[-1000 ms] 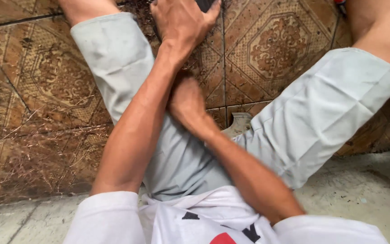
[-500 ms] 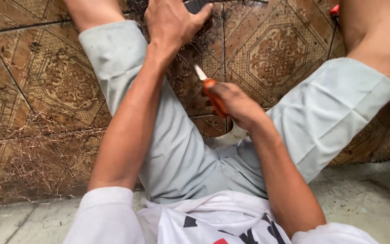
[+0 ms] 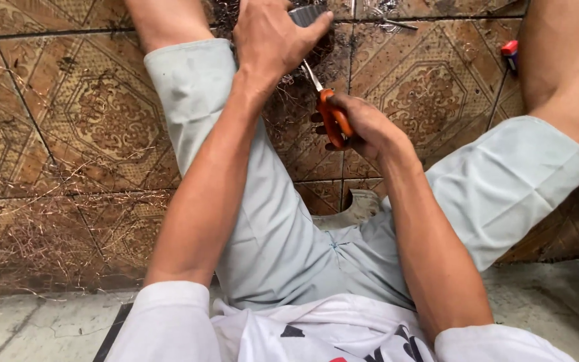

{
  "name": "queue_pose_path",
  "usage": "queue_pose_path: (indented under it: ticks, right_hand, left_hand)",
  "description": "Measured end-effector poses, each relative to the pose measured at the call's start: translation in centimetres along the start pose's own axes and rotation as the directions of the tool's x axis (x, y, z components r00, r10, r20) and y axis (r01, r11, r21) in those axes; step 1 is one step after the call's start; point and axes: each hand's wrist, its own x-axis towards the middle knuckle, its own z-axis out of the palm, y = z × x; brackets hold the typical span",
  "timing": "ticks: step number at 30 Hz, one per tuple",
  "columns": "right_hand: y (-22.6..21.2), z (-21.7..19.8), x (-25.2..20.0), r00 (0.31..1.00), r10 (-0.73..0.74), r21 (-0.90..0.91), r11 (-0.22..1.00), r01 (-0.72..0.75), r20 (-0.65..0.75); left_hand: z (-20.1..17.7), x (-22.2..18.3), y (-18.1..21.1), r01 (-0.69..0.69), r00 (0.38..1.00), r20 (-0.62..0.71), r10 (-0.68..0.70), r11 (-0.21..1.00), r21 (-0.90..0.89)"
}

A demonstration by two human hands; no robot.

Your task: Using scissors to pry and cut copper windings from a motor stator for recycling.

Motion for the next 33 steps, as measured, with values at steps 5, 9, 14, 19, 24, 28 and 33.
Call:
queue_pose_path:
  ticks: [5, 9, 14, 19, 24, 28, 33]
  right_hand:
    - [-0.2, 0.1, -0.8, 1.0, 0.002, -0.019, 1.0, -0.002, 0.001]
    - [-0.1, 0.1, -1.1, 0.999, 0.027, -0.018, 0.999, -0.028, -0.028]
    - [-0.1, 0.2, -0.4, 1.0, 0.008, 0.026, 1.0, -0.007, -0.021]
    - [1.9, -0.4, 2.7, 0.994, -0.11, 0.159, 0.981, 0.11, -0.004]
    - [3.0, 2.5, 1.8, 0.956, -0.264, -0.401, 0.896, 0.192, -0.131]
    - [6.0, 2.8, 4.2, 0.716, -0.696, -0.782, 0.477, 0.402, -0.057]
    - [6.2, 3.1, 7.8, 0.376, -0.905, -0.937, -0.063, 0.343, 0.199]
  left_hand:
    - [-0.5, 0.0, 0.2, 0.044, 0.999, -0.03, -0.046, 0.998, -0.047]
    - [0.0, 0.0, 0.2, 0.045, 0.999, -0.029, -0.045, 0.999, -0.032]
    - [0.1, -0.4, 0.7, 0.005, 0.995, -0.095, -0.005, 1.0, -0.004]
    - [0.3, -0.6, 1.0, -0.024, 0.999, -0.048, 0.025, 0.999, 0.031]
    - [0.4, -0.8, 1.1, -0.054, 0.993, -0.103, 0.055, 0.998, 0.019]
    - [0.4, -1.2, 1.2, -0.072, 0.989, -0.13, 0.076, 0.997, 0.038]
    - [1.7, -1.3, 2.3, 0.001, 0.991, -0.134, 0.009, 0.997, 0.075]
